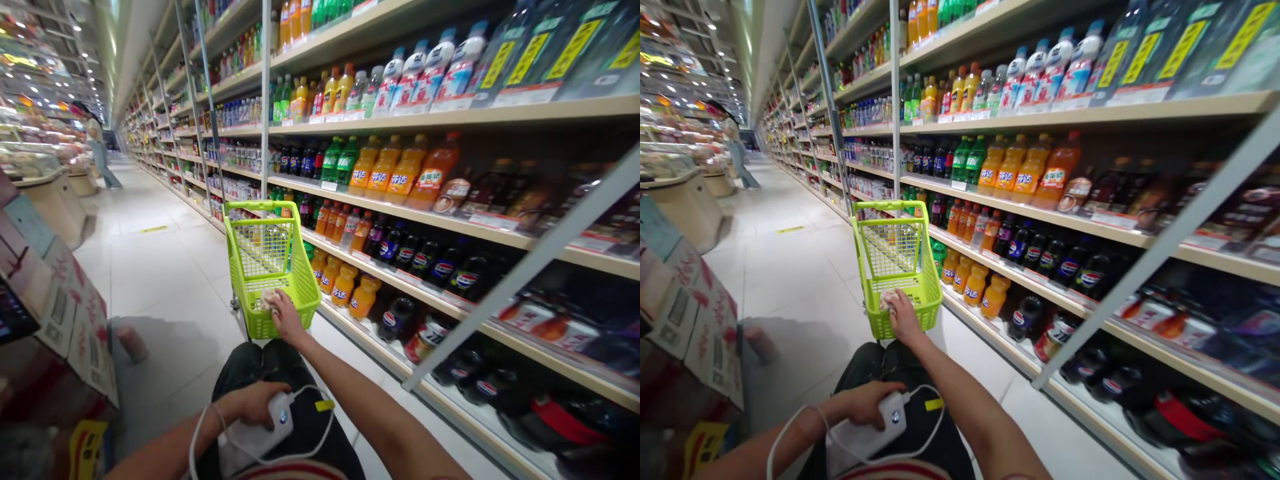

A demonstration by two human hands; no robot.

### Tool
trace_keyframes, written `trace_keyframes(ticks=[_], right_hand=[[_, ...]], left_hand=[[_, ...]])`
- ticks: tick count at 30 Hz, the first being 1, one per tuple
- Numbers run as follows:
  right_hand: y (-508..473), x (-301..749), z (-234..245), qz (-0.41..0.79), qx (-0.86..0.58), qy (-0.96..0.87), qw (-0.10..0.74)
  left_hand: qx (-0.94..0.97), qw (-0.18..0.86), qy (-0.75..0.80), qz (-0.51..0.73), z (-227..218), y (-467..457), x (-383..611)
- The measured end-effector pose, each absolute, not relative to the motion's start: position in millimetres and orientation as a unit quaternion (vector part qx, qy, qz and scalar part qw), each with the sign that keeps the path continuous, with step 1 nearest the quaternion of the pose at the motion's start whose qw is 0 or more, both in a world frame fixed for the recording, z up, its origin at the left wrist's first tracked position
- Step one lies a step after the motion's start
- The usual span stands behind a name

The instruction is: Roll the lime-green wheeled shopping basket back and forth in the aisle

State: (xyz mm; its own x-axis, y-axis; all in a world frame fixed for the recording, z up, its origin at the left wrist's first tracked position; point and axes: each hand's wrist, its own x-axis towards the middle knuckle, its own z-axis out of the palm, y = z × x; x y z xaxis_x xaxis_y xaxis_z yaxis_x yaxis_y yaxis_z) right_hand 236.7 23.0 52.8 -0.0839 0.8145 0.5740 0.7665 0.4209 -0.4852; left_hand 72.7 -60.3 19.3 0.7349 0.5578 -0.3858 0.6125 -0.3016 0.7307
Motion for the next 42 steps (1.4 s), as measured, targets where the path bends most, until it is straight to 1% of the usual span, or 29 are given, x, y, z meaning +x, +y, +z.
trace_keyframes(ticks=[2, 4, 6, 8, 9, 10, 12, 13, 16, 19, 24, 27, 30, 33, 37, 42], right_hand=[[14.3, 244.4, 48.3, 0.015, -0.521, -0.779, 0.348], [6.9, 259.8, 40.7, -0.021, -0.519, -0.793, 0.318], [4.7, 275.8, 29.1, -0.056, -0.515, -0.790, 0.329], [10.6, 285.6, 14.8, -0.083, -0.513, -0.774, 0.362], [16.1, 287.4, 8.2, -0.087, -0.510, -0.772, 0.369], [22.1, 287.7, 3.0, -0.090, -0.509, -0.771, 0.373], [32.5, 285.7, -1.9, -0.080, -0.501, -0.779, 0.367], [36.0, 284.5, -1.8, -0.072, -0.498, -0.785, 0.362], [41.9, 280.5, 3.2, -0.047, -0.505, -0.787, 0.351], [49.1, 270.2, 5.1, -0.048, -0.517, -0.776, 0.358], [61.8, 262.8, -0.4, -0.111, -0.481, -0.791, 0.361], [59.6, 292.9, -4.5, -0.154, -0.479, -0.788, 0.355], [53.9, 328.8, -10.1, -0.181, -0.511, -0.755, 0.369], [53.6, 338.0, -16.9, -0.177, -0.534, -0.730, 0.387], [64.4, 320.3, -22.8, -0.166, -0.574, -0.686, 0.415], [75.8, 317.7, -14.6, -0.133, -0.576, -0.703, 0.395]], left_hand=[[0.799, 0.471, 0.373, -0.029, 14.0, -71.2, 65.6], [0.790, 0.472, 0.391, -0.023, 9.7, -80.4, 55.6], [0.794, 0.466, 0.391, -0.025, 8.9, -79.6, 46.1], [0.806, 0.453, 0.381, -0.016, 14.4, -64.7, 41.5], [0.812, 0.426, 0.399, -0.007, 20.3, -52.8, 41.8], [0.822, 0.377, 0.426, 0.029, 28.2, -39.3, 43.9], [0.846, 0.241, 0.458, 0.126, 47.6, -12.3, 52.6], [0.852, 0.181, 0.467, 0.154, 57.2, -0.8, 58.2], [0.860, 0.051, 0.481, 0.160, 75.6, 21.2, 72.3], [0.869, -0.022, 0.473, 0.140, 75.8, 30.3, 74.6], [0.896, -0.039, 0.436, 0.068, 71.4, 39.2, 63.5], [0.893, -0.048, 0.446, 0.039, 75.5, 40.6, 57.3], [0.889, -0.053, 0.454, 0.024, 78.5, 39.9, 51.8], [0.891, -0.054, 0.451, 0.017, 79.3, 39.7, 49.0], [0.892, -0.038, 0.451, 0.008, 81.1, 41.7, 52.9], [0.886, -0.023, 0.464, 0.016, 80.3, 51.0, 55.2]])
